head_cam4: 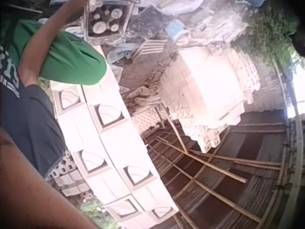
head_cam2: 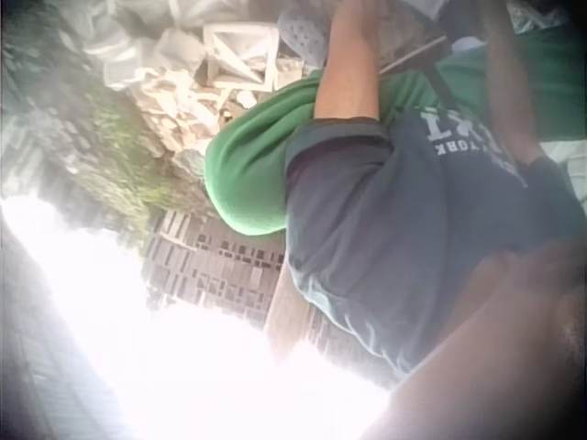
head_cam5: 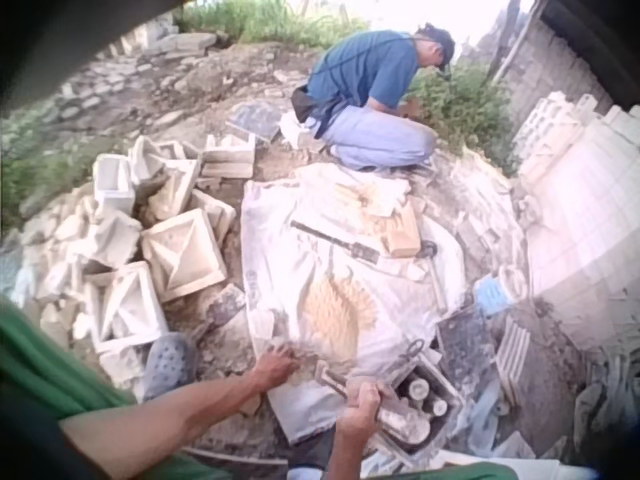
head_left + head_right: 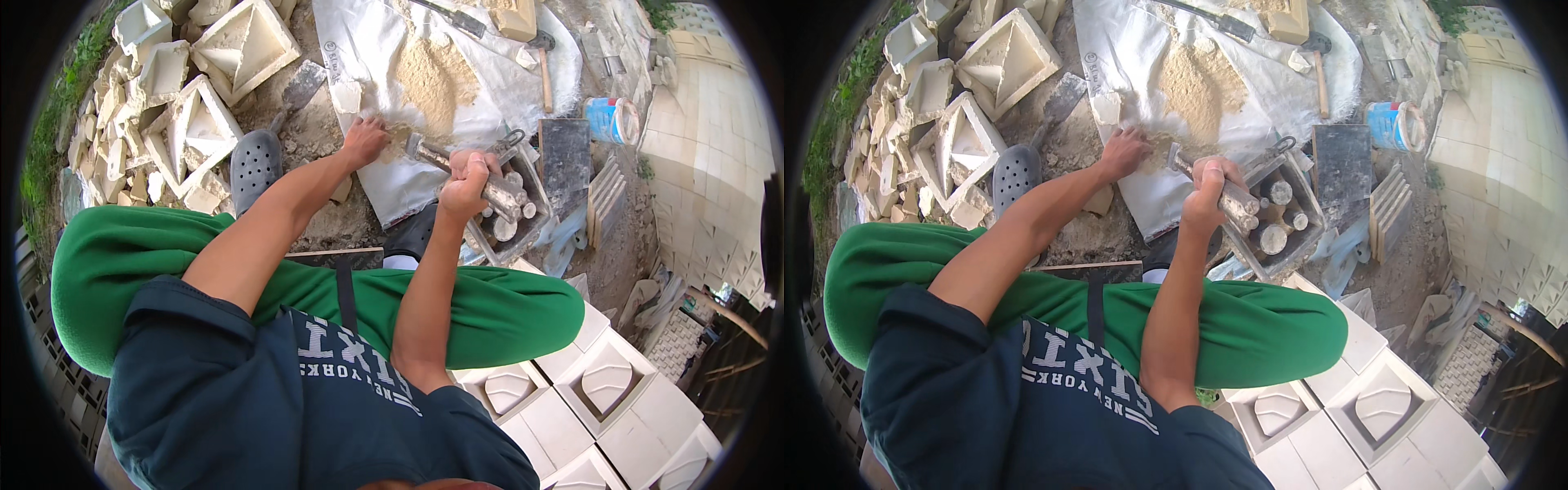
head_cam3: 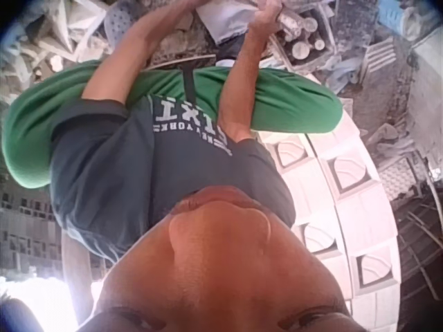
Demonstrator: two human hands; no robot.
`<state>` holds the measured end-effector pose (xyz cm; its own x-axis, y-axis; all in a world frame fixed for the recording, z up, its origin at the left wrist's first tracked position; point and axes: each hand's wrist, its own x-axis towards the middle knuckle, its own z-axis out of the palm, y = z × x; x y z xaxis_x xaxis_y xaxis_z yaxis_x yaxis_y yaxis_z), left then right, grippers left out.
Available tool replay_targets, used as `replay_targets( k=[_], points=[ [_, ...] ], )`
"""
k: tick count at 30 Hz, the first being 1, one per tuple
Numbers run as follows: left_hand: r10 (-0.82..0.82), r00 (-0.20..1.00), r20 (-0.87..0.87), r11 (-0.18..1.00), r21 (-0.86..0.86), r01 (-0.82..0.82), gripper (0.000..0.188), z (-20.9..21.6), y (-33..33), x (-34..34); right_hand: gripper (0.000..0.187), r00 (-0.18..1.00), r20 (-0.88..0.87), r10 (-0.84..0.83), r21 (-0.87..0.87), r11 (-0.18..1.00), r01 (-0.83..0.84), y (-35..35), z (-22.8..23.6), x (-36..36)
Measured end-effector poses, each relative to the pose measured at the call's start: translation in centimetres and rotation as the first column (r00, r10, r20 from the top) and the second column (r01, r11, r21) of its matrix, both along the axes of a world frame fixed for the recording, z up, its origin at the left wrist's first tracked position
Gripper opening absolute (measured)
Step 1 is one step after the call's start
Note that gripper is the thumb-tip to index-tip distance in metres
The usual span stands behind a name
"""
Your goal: The person uses a chisel and hammer to chip a stone block on a sheet, touches and shifts the stone pieces and powder by hand, and chips the stone further with the chisel and hammer.
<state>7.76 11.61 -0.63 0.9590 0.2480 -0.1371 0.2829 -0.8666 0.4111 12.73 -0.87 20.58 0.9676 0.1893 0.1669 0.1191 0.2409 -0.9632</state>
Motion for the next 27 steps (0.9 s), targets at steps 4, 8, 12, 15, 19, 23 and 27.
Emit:
replay_targets(
  k=[4, 8, 12, 15, 19, 23, 27],
  points=[
    [-0.023, 1.000, 0.008, 0.999, 0.025, 0.023, 0.010, -0.3, 0.2, 0.3, 0.020, 1.000, -0.020, -0.012, 0.029, 1.000, 0.013, 0.2, -2.1, 1.0],
    [-0.039, 0.999, -0.001, 0.997, 0.068, 0.039, 0.008, -0.7, -0.1, 1.0, 0.021, 0.996, -0.075, 0.042, 0.222, 0.975, -0.024, -1.0, -0.8, 0.8],
    [-0.009, 0.999, 0.053, 0.999, 0.046, 0.007, 0.009, -0.2, 0.2, 1.1, 0.019, 0.997, 0.046, 0.055, 0.112, 0.992, -0.060, -0.5, -0.1, 0.2],
    [-0.016, 0.996, 0.087, 1.000, -0.012, 0.017, 0.010, 0.3, 0.4, 0.7, 0.020, 0.997, -0.044, 0.063, 0.015, 0.998, -0.062, 0.4, -1.4, 0.6],
    [0.021, 0.990, 0.142, 0.998, -0.067, -0.012, 0.017, -0.3, 0.7, -0.1, 0.021, 0.995, -0.082, 0.050, 0.046, 0.998, -0.046, 0.2, -0.9, 0.9],
    [0.095, 0.985, 0.142, 0.990, -0.113, -0.079, 0.018, 0.3, 0.4, -0.2, 0.023, 0.998, -0.032, 0.061, 0.084, 0.995, -0.058, -0.3, -0.1, 0.3],
    [0.124, 0.985, 0.123, 0.990, -0.086, -0.114, 0.022, 0.1, 0.1, -0.6, 0.020, 0.996, -0.041, 0.077, 0.045, 0.996, -0.075, 0.9, -1.9, 0.1]
  ],
)
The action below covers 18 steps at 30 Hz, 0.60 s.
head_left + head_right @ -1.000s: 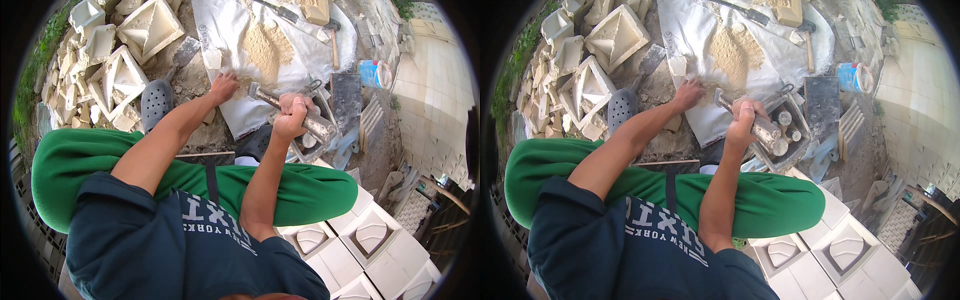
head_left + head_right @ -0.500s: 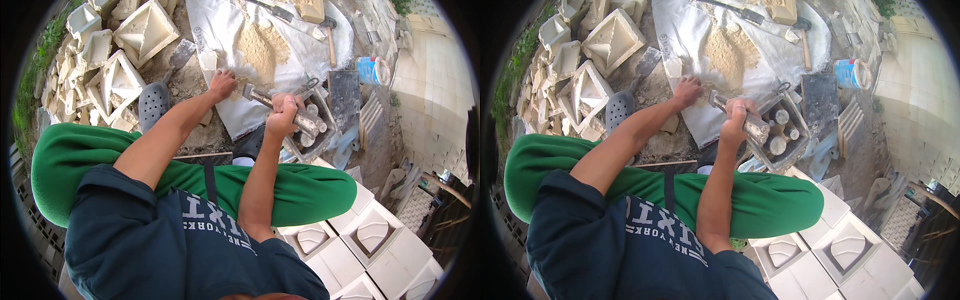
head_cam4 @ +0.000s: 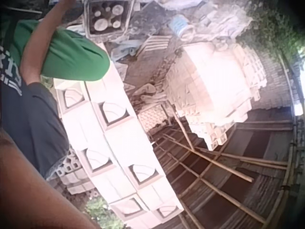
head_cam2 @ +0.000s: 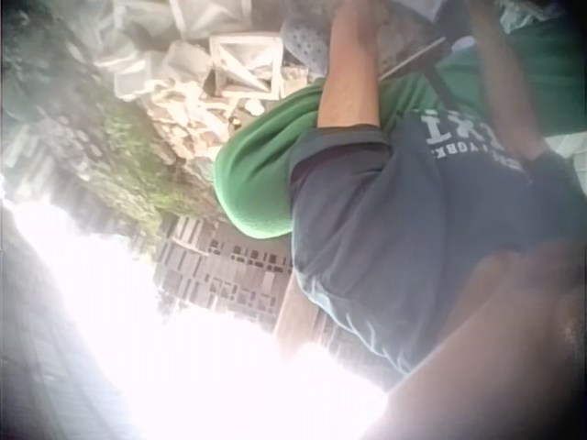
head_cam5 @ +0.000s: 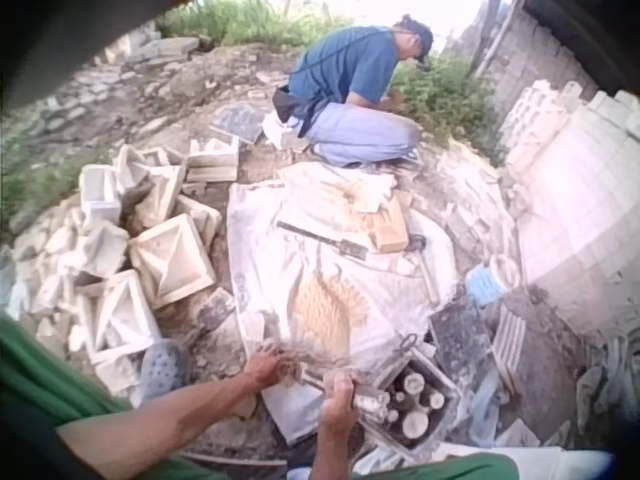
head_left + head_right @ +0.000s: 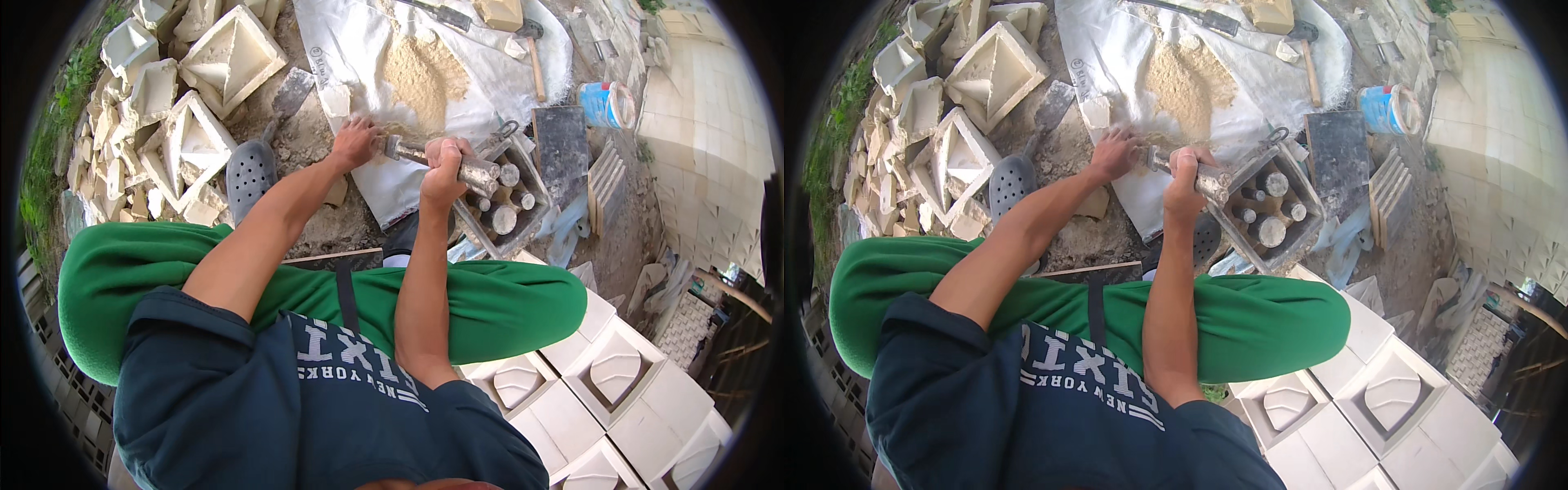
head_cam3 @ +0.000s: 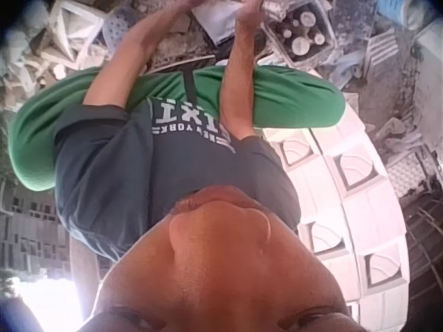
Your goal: The person uses a chisel and hammer to chip a stone block on a sheet, touches and shifts the stone pieces and powder by hand, and chips the stone further with the chisel and hammer.
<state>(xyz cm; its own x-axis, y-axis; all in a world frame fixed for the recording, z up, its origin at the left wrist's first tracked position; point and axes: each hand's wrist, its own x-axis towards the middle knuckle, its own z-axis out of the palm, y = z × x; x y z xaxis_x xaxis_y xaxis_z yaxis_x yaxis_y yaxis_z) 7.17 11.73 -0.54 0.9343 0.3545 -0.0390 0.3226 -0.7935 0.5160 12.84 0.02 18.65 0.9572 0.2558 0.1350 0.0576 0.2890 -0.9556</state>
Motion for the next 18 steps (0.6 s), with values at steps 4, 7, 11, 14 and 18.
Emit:
replay_targets(
  k=[4, 7, 11, 14, 18],
  points=[
    [-0.064, 0.996, -0.057, 0.998, -0.003, 0.064, 0.025, 0.0, -0.3, -0.3, 0.021, 0.999, -0.027, -0.021, 0.043, 0.999, 0.023, -0.2, 0.7, 0.1],
    [-0.076, 0.995, -0.071, 0.995, 0.055, 0.080, 0.025, -0.6, 0.0, -0.3, 0.021, 0.999, 0.012, -0.033, 0.040, 0.999, 0.032, -0.8, 2.5, -0.7],
    [-0.075, 0.992, -0.106, 0.997, 0.006, 0.076, 0.025, -0.5, 0.3, 0.4, 0.021, 0.997, 0.066, -0.030, 0.063, 0.998, 0.026, -0.6, 2.5, -1.0],
    [-0.012, 0.999, -0.031, 1.000, 0.024, 0.013, 0.025, -0.1, 0.5, 0.4, 0.021, 1.000, -0.029, 0.005, 0.019, 1.000, -0.004, -0.2, 0.5, -0.8],
    [-0.035, 0.997, -0.068, 0.999, 0.031, 0.038, 0.024, -0.5, 1.1, -0.2, 0.024, 0.999, -0.049, -0.024, 0.022, 0.999, 0.025, 1.0, 0.4, -0.5]
  ],
)
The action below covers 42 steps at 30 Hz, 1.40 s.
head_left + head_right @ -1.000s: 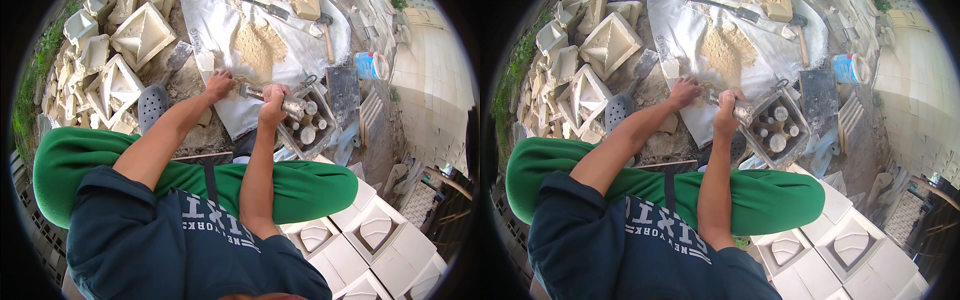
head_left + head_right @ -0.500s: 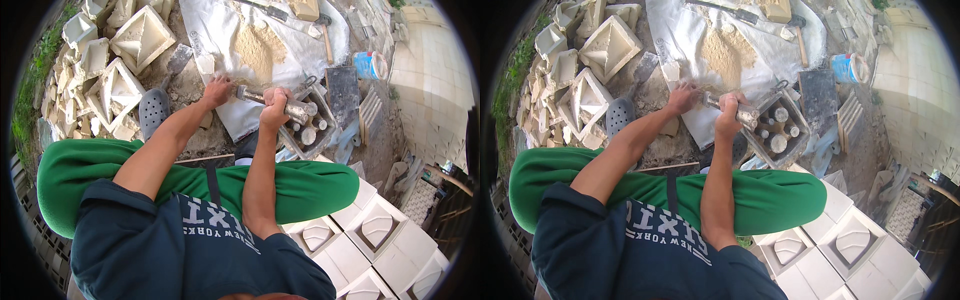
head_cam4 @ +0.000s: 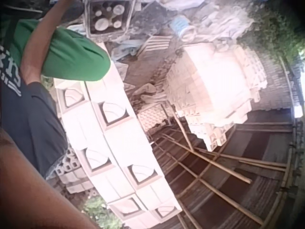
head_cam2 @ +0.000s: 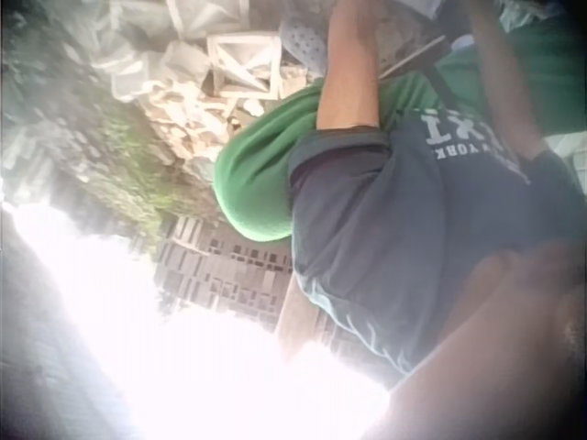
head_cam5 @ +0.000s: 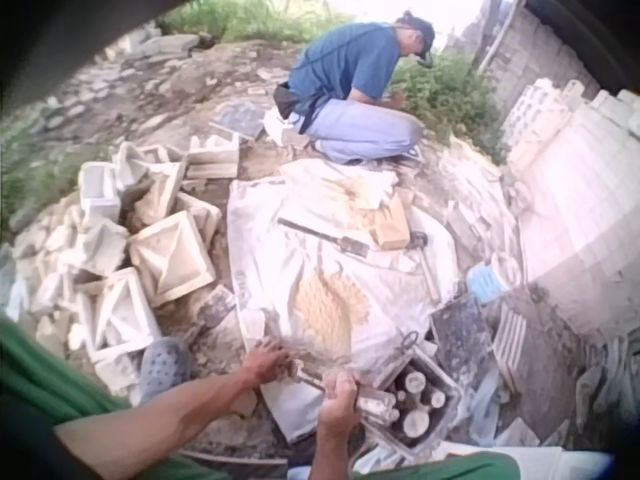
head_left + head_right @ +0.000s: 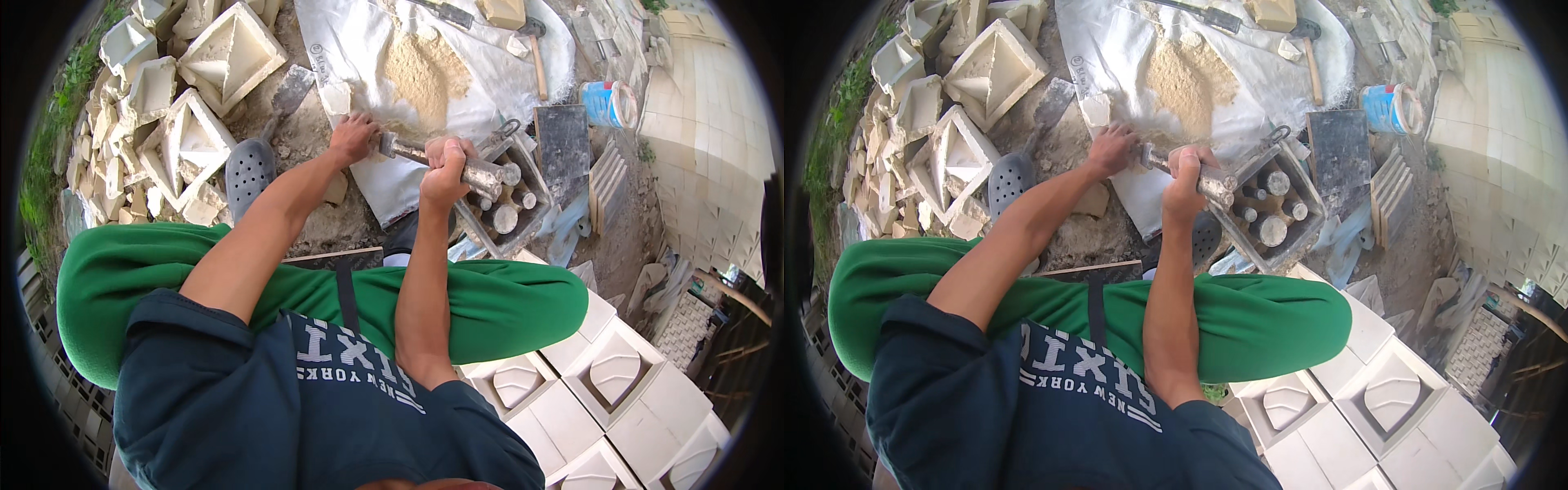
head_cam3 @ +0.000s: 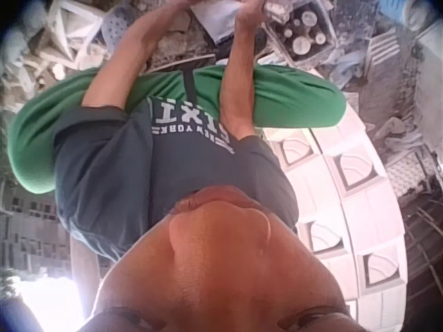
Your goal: The person uses a chisel and hammer to chip a stone block on a sheet, touches and shifts the stone pieces and powder by hand, and chips the stone further with the chisel and hammer.
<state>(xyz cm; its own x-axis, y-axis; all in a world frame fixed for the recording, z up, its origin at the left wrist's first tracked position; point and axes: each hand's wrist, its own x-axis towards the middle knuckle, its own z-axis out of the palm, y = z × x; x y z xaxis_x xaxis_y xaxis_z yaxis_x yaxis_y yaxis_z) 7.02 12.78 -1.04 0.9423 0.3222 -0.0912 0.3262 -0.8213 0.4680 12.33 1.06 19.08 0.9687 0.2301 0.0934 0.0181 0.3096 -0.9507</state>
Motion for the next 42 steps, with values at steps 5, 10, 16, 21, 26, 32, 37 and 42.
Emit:
replay_targets(
  k=[5, 10, 16, 21, 26, 32, 37, 42],
  points=[
    [-0.021, 1.000, 0.021, 1.000, 0.002, 0.021, 0.023, 0.2, 0.0, -0.1, 0.021, 0.995, 0.098, 0.009, 0.046, 0.999, -0.013, -1.3, 2.4, 0.1],
    [0.008, 0.998, 0.065, 0.999, -0.050, -0.005, 0.025, 0.1, -0.5, 0.0, 0.020, 0.999, 0.042, 0.032, -0.052, 0.998, -0.029, -0.5, -0.4, 0.4],
    [-0.091, 0.994, -0.052, 0.994, 0.061, 0.094, 0.026, -0.2, -0.6, 0.7, 0.018, 0.997, 0.073, -0.005, -0.015, 1.000, 0.007, -1.4, 1.1, 0.0],
    [-0.026, 0.999, 0.034, 1.000, -0.016, 0.026, 0.024, 0.2, -0.7, 0.8, 0.017, 0.994, 0.104, 0.043, -0.039, 0.998, -0.040, -0.7, -0.1, 0.0],
    [-0.018, 0.999, 0.028, 0.999, -0.048, 0.020, 0.021, 0.0, -0.4, 0.1, 0.025, 1.000, -0.020, -0.010, -0.023, 1.000, 0.010, -0.5, 1.0, 0.0],
    [-0.045, 0.999, 0.030, 0.999, 0.001, 0.045, 0.022, 0.0, -0.1, -0.3, 0.017, 0.996, 0.089, 0.028, -0.004, 1.000, -0.028, -0.8, 0.4, -0.2],
    [-0.055, 0.991, 0.121, 0.998, 0.000, 0.056, 0.019, 0.1, -0.1, -0.6, 0.024, 0.998, -0.058, -0.005, -0.041, 0.999, 0.003, 0.2, 0.4, 0.3],
    [-0.041, 0.991, 0.125, 0.999, -0.013, 0.043, 0.018, 0.4, 0.2, -0.5, 0.025, 0.997, 0.077, 0.025, -0.011, 1.000, -0.025, -0.8, 1.4, -0.1]
  ],
)
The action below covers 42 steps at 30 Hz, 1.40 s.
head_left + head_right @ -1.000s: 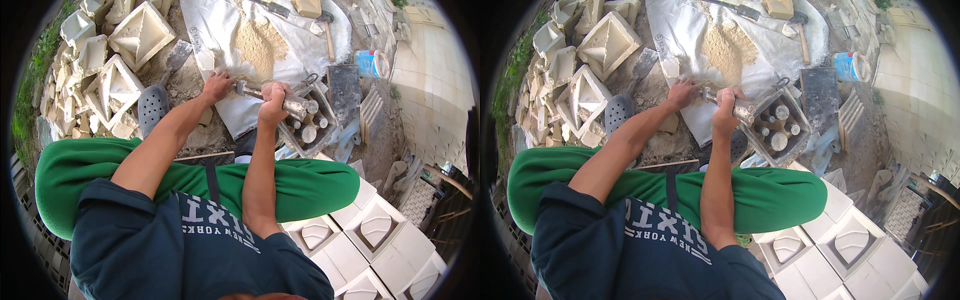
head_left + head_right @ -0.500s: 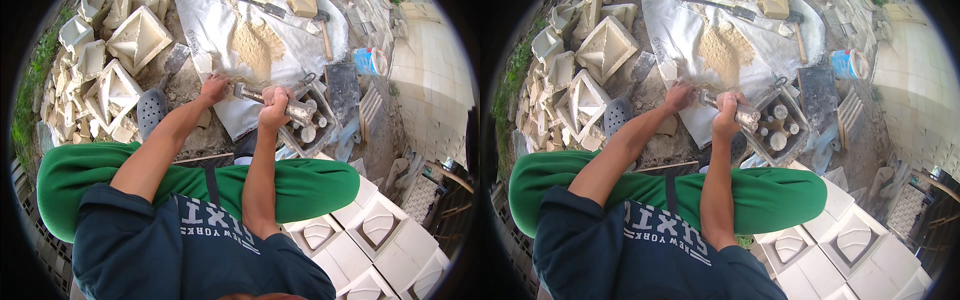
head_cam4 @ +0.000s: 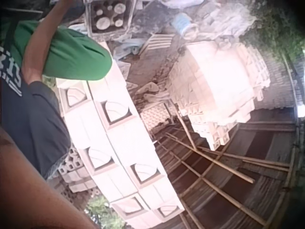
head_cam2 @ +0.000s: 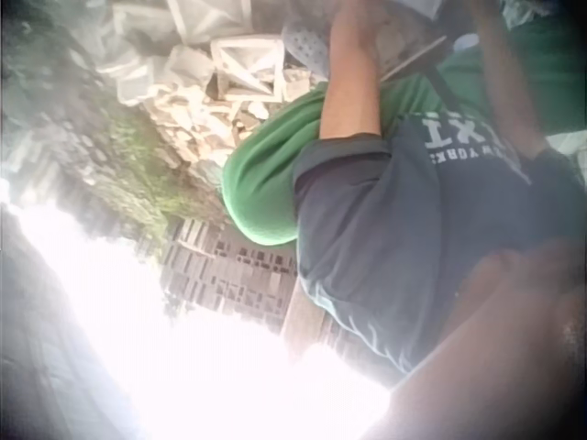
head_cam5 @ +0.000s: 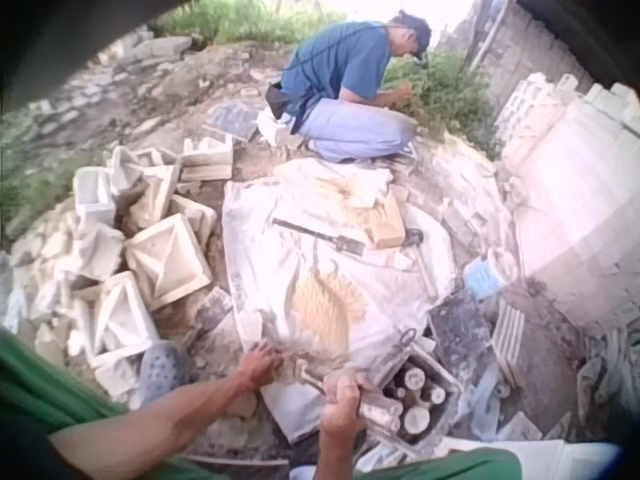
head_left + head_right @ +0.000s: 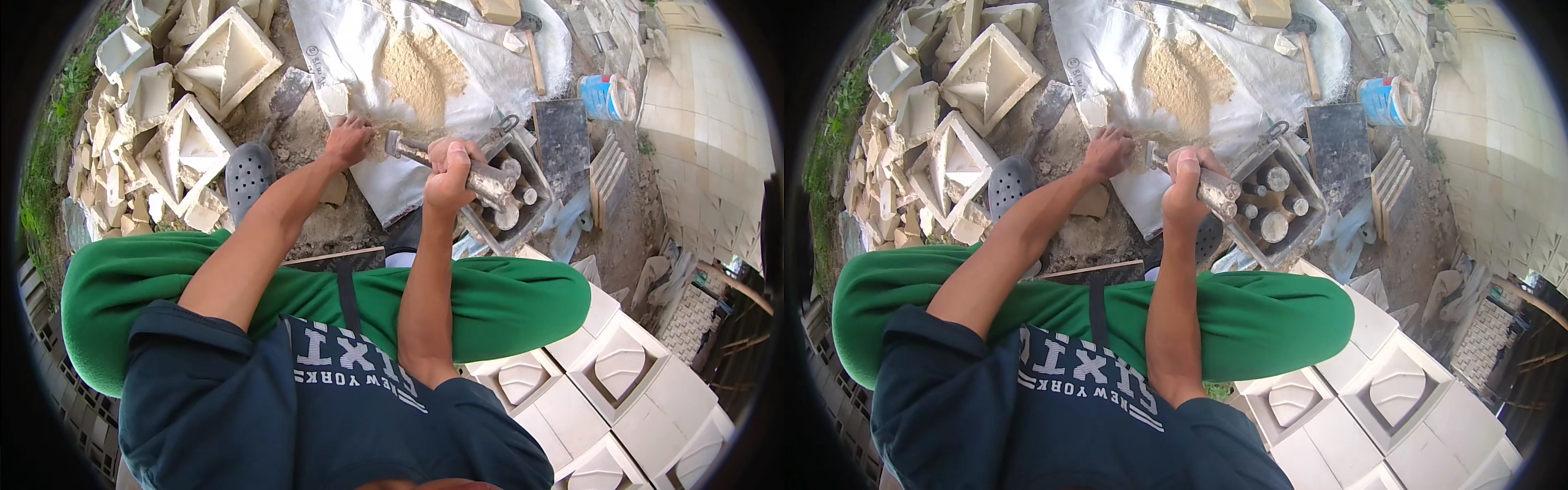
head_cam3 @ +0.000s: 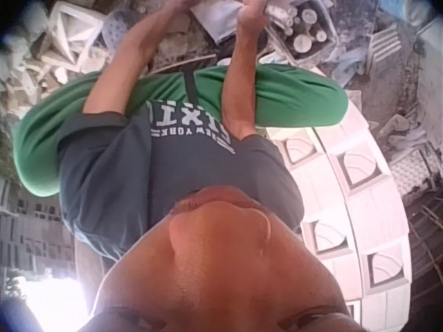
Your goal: The person uses a chisel and hammer to chip a stone block on a sheet, touches and shifts the stone pieces and powder by hand, and chips the stone further with the chisel and hammer.
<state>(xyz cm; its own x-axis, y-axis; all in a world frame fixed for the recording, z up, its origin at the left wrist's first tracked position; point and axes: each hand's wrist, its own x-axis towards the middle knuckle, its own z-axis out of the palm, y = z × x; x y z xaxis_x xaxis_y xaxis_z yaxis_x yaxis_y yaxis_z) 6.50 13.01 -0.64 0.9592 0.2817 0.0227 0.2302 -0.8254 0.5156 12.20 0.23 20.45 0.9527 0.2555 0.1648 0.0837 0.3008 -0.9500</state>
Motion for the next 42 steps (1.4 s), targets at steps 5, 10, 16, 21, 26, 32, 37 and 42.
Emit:
replay_targets(
  k=[5, 10, 16, 21, 26, 32, 37, 42],
  points=[
    [0.009, 1.000, -0.014, 1.000, 0.009, -0.008, 0.017, -0.9, 0.1, -0.3, 0.023, 0.993, -0.101, 0.062, -0.049, 0.997, -0.067, 1.8, -1.4, 0.4],
    [-0.001, 0.998, -0.060, 1.000, 0.013, 0.002, 0.019, -0.2, 0.1, -0.2, 0.025, 0.999, 0.021, 0.030, -0.037, 0.999, -0.030, 0.0, 0.2, 0.0],
    [0.033, 0.999, -0.029, 0.999, -0.006, -0.034, 0.015, 0.0, -0.1, -0.4, 0.022, 0.997, -0.073, 0.007, -0.018, 1.000, -0.009, 0.8, -2.1, 0.5],
    [0.047, 0.999, -0.012, 0.997, -0.056, -0.047, 0.015, 0.0, -0.8, 0.5, 0.024, 0.989, -0.099, -0.109, 0.119, 0.986, 0.120, -1.7, -0.1, 1.5],
    [0.085, 0.996, -0.011, 0.995, -0.053, -0.086, 0.013, 0.3, -2.4, 1.6, 0.023, 0.989, -0.017, -0.145, 0.128, 0.981, 0.146, -2.8, 1.1, 1.6],
    [0.130, 0.991, 0.012, 0.990, 0.048, -0.130, 0.012, -0.2, -1.8, 2.0, 0.022, 0.995, -0.013, -0.099, 0.076, 0.992, 0.099, -2.1, 2.2, 0.8],
    [-0.001, 0.979, -0.203, 0.996, 0.088, 0.019, 0.015, 1.2, -1.9, 2.0, 0.023, 0.998, -0.036, -0.044, 0.159, 0.986, 0.049, -1.6, 2.2, 0.5],
    [-0.047, 0.983, -0.178, 0.987, 0.146, 0.073, 0.015, -0.1, -1.0, 1.4, 0.024, 0.998, -0.052, -0.017, 0.125, 0.992, 0.023, -0.6, 2.5, 0.2]
  ],
)
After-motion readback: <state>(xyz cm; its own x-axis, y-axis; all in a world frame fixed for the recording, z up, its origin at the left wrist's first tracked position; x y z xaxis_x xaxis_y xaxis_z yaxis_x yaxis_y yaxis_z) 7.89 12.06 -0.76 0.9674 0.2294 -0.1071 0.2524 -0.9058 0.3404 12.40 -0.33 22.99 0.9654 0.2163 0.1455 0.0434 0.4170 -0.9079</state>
